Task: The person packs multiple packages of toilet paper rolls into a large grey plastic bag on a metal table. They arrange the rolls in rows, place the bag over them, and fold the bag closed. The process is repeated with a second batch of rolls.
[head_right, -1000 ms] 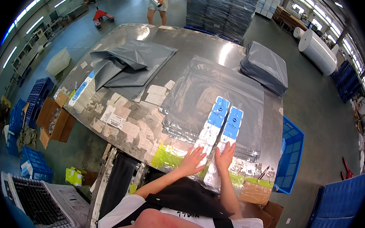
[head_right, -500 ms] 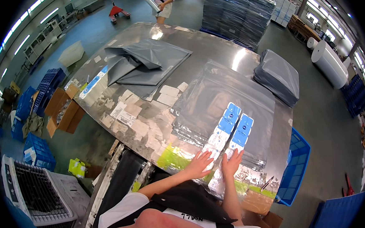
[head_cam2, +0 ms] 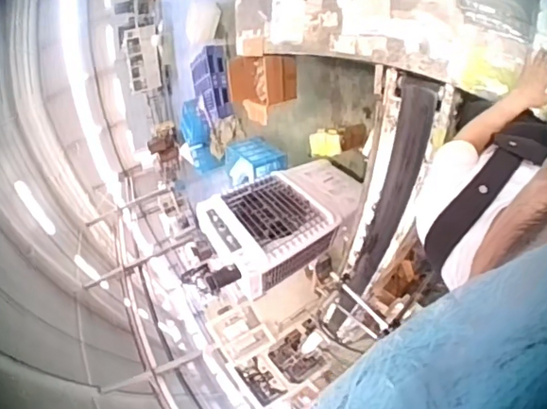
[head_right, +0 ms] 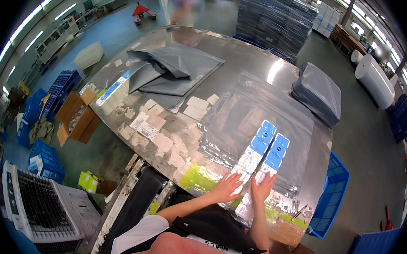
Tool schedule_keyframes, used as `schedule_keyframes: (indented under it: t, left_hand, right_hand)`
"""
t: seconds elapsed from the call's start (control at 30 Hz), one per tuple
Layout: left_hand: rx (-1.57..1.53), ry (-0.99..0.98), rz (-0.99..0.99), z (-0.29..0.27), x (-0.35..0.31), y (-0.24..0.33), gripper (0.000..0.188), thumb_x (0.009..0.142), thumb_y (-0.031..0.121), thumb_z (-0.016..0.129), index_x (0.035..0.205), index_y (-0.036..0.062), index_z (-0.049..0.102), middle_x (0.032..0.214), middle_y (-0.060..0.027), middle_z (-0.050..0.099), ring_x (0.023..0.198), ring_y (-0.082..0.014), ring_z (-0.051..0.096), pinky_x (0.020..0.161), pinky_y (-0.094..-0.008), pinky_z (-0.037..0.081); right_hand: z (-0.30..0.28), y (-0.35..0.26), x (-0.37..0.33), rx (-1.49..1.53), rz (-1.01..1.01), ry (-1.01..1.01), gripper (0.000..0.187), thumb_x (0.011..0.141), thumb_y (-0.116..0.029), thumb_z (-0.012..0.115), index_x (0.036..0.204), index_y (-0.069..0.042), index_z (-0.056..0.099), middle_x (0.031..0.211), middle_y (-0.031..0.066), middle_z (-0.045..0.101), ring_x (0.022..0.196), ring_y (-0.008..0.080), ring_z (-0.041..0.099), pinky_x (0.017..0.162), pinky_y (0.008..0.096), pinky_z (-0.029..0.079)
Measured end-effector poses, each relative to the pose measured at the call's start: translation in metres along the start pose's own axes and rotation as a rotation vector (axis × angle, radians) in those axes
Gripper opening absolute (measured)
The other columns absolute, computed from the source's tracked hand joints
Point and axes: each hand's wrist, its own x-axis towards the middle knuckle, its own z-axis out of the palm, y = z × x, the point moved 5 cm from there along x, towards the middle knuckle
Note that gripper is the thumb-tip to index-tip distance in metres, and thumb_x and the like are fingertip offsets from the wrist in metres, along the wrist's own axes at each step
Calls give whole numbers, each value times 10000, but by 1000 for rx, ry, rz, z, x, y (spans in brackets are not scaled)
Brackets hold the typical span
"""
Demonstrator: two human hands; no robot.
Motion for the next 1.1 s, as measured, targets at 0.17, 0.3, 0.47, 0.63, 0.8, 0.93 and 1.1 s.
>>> schedule_keyframes:
  t: [0.17,0.3,0.47,0.63,0.8,0.93,1.1]
  left_hand:
    - [14,-16,1,1,-1,1,593,780,341,568,1265,30,430,1389,-180,303,1321,-298,228,1068,-476,152]
    - [35,5,11,4,-2,-1,598,780,356,569,1264,32,432,1387,-176,307,1318,-295,237,1067,-474,151]
    - [26,-15,3,6,-2,-3,599,797,362,555,1275,30,415,1400,-185,280,1327,-304,216,1062,-486,150]
    - [16,-31,-4,10,-2,-4,598,804,361,547,1280,29,408,1408,-189,265,1333,-308,204,1065,-488,142]
    - [18,-3,-9,9,-3,-4,600,793,368,554,1270,28,421,1395,-177,288,1324,-298,220,1072,-471,141]
    - [12,5,-4,10,-3,-4,599,794,366,556,1268,26,421,1391,-179,293,1323,-299,222,1071,-473,143]
    - [15,2,0,7,-3,-4,598,791,360,561,1266,24,422,1386,-181,300,1321,-300,226,1071,-472,146]
  right_hand:
    - [3,5,0,-17,-20,7,764,696,-352,681,1302,-17,356,1398,265,205,1238,440,279,999,471,283]
    - [5,7,1,-1,-11,-2,791,674,-361,698,1305,-21,362,1400,263,204,1253,436,263,1010,470,272]
    - [5,8,2,9,-23,-4,794,662,-360,710,1297,-23,375,1398,271,201,1263,435,250,1016,474,264]
    - [3,7,1,8,-21,6,777,669,-353,705,1296,-28,379,1396,273,199,1257,438,255,1014,484,262]
    - [3,5,0,-8,-29,10,758,679,-352,697,1292,-34,384,1397,269,201,1248,441,265,1007,489,267]
    - [4,5,0,-7,-38,14,751,682,-349,693,1291,-36,385,1397,266,201,1243,442,270,1003,490,270]
    - [4,4,0,2,-40,15,747,687,-340,691,1293,-35,378,1395,272,198,1234,446,278,1000,490,272]
